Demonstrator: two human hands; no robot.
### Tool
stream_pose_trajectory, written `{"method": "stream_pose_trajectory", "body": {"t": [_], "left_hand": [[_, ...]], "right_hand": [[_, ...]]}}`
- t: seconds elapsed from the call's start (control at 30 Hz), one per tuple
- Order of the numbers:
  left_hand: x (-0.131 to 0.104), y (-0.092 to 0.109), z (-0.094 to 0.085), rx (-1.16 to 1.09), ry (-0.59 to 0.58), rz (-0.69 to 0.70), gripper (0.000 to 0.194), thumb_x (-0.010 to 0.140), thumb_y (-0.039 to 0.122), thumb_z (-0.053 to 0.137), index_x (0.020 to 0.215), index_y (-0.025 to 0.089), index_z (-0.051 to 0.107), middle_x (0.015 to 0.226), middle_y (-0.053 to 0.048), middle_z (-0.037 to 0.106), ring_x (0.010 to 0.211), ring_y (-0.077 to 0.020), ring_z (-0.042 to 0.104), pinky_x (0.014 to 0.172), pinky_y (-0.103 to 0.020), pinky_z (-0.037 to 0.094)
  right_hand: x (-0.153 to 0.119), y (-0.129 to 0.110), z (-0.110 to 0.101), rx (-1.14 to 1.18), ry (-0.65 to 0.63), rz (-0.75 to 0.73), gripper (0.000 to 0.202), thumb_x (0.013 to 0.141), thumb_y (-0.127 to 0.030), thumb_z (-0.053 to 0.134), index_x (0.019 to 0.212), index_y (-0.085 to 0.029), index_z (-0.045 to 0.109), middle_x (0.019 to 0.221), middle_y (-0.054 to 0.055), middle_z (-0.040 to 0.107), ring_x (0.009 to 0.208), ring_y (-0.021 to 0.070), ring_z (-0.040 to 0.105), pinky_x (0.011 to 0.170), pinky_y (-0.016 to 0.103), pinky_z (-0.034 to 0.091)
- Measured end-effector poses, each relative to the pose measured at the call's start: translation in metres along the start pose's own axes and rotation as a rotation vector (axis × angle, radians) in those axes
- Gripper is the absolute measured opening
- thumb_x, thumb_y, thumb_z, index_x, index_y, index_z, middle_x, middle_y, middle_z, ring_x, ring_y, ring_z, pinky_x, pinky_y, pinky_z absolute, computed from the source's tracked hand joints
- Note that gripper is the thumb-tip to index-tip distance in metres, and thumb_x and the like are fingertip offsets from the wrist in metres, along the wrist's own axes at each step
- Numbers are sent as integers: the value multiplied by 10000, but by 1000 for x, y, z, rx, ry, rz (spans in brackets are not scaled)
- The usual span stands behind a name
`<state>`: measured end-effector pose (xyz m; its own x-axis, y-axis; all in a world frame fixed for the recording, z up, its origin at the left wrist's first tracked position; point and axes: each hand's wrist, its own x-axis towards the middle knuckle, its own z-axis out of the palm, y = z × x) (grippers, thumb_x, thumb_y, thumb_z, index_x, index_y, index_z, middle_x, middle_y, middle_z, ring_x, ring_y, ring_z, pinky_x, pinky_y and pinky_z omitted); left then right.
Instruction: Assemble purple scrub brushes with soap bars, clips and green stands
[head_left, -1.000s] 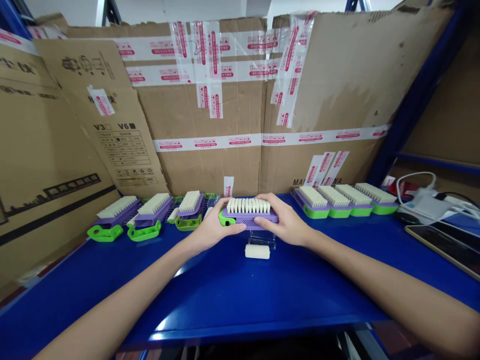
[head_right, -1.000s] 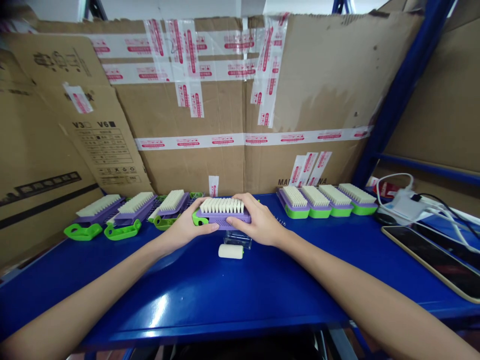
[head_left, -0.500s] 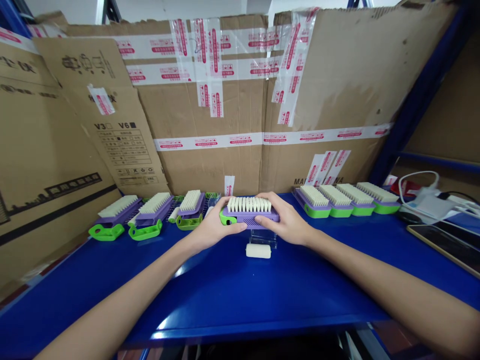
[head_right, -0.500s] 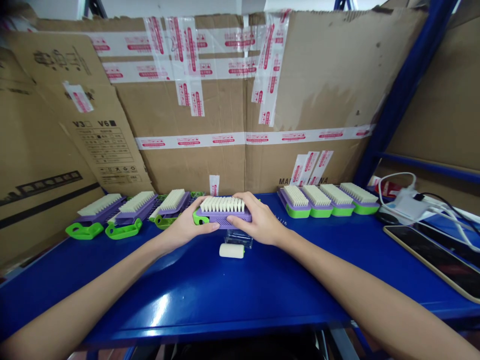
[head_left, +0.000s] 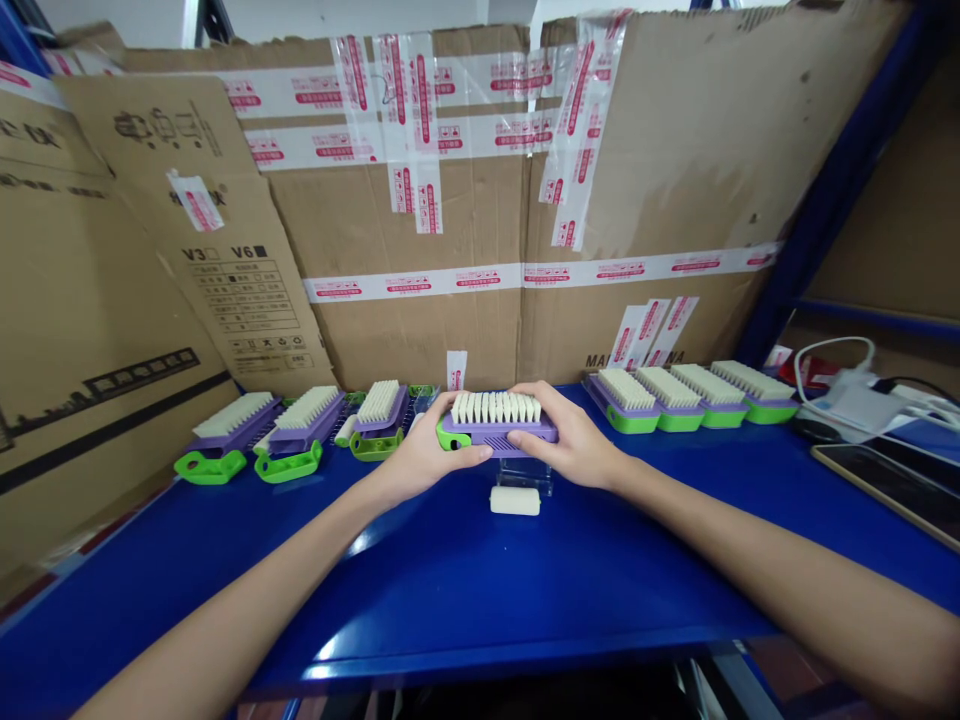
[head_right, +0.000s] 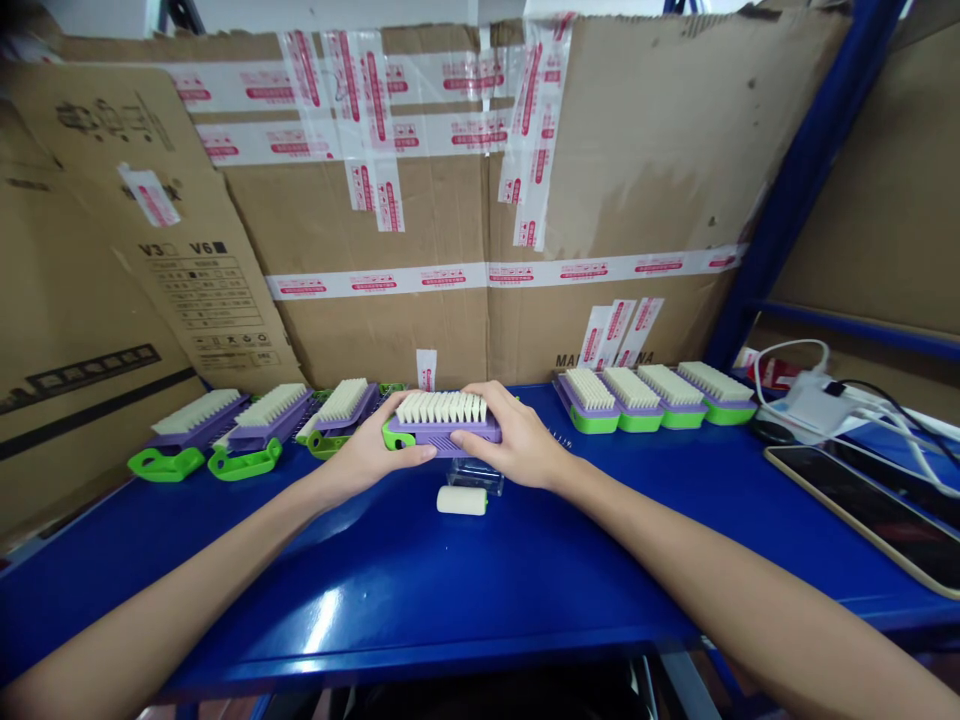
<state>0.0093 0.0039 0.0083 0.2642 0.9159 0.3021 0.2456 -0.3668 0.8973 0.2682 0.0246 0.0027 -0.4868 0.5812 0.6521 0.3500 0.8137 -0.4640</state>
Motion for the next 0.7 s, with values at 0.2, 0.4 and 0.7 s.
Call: {"method": "stream_pose_trajectory", "body": {"t": [0.2,0.4,0.7], "left_hand": [[-2,4,1,-45,-16,46,798,721,406,945,1375,235,521,1337,-111,667,1231,-316,658,1093,-496,530],[-4,6,3,-36,-5,97,792,738,404,933,1375,241,492,1337,-105,655,1218,-302,660,1074,-467,547],[-4,4,3,-47,-16,117,784,760,394,931,1385,233,485,1329,-109,662,1208,-292,667,1054,-440,563]], "right_hand": [[0,-4,-2,-15,39,-49,433,1016,-479,690,1367,-276,539,1230,90,672,1099,281,685,956,482,571],[0,-7,-2,-34,63,-83,470,1010,-487,693,1397,-281,524,1248,98,668,1125,289,682,966,479,571],[0,-7,-1,-50,74,-94,479,1003,-483,699,1395,-264,534,1219,96,672,1098,278,687,954,467,580]]}}
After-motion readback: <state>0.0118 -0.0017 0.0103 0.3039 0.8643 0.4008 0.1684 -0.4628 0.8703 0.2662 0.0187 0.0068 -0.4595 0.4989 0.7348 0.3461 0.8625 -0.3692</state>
